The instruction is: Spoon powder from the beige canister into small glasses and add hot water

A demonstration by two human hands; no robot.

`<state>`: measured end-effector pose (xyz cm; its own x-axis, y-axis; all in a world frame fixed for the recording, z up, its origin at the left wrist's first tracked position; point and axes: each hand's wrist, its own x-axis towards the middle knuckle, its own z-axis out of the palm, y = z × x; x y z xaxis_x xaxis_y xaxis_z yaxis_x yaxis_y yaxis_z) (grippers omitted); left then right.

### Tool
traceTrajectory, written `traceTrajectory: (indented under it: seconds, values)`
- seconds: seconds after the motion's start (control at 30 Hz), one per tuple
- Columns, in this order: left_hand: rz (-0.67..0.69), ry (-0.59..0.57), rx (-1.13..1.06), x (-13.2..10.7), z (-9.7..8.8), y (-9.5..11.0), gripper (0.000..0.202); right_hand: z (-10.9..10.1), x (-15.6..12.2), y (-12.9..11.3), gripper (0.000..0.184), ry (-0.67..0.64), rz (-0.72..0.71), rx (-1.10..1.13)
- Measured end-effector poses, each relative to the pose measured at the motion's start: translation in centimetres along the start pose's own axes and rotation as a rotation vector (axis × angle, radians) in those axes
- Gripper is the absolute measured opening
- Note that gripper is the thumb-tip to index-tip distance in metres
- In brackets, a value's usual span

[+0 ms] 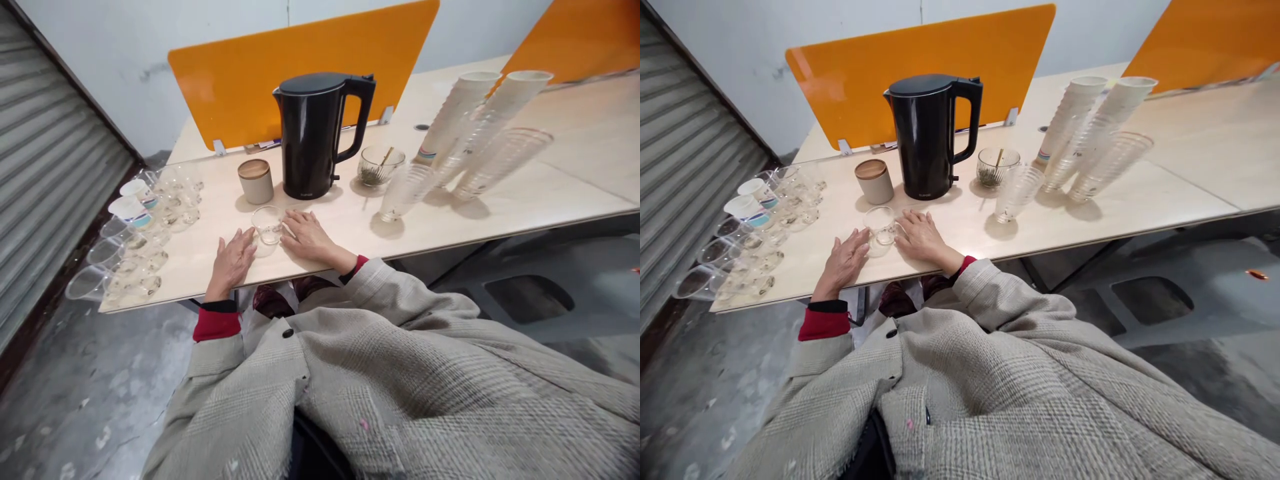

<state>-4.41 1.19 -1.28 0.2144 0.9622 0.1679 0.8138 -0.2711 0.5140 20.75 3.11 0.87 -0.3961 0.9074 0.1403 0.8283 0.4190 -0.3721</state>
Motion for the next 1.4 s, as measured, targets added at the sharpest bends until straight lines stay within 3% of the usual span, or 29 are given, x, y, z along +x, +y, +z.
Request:
traceTrajectory:
  seconds: [0.13, 0.23, 0.4, 0.57, 0.83, 1.1, 1.4]
  values:
    - [-0.051, 0.085, 0.038, -0.1, 0.5, 0.0, 0.059, 0.3, -0.7, 0.4, 0.067, 0.057, 0.095, -0.080]
    - [-0.072, 0.124, 0.116, -0.1, 1.0, 0.3, 0.065, 0.4, -1.2, 0.3, 0.076, 0.022, 0.115, -0.116]
    - [-0.095, 0.067, 0.219, 0.0, 1.3, 1.1, 0.072, 0.1, -1.2, -0.3, 0.090, -0.073, 0.128, -0.103]
    - [-0.134, -0.001, 0.279, 0.2, 1.0, 1.8, 0.073, 0.4, -0.9, -0.2, 0.095, -0.073, 0.117, -0.095]
    - [-0.180, 0.050, 0.284, 0.4, 1.2, 2.6, 0.068, 0.8, -0.7, 0.0, 0.094, -0.077, 0.118, -0.110]
    - [-0.286, -0.116, 0.475, 0.1, 0.1, 4.8, 0.072, 0.3, -0.8, -0.4, 0.092, -0.121, 0.128, -0.129]
    - [-0.291, -0.137, 0.523, 0.1, -0.1, 4.9, 0.072, 0.1, -0.9, -0.8, 0.086, -0.133, 0.138, -0.146]
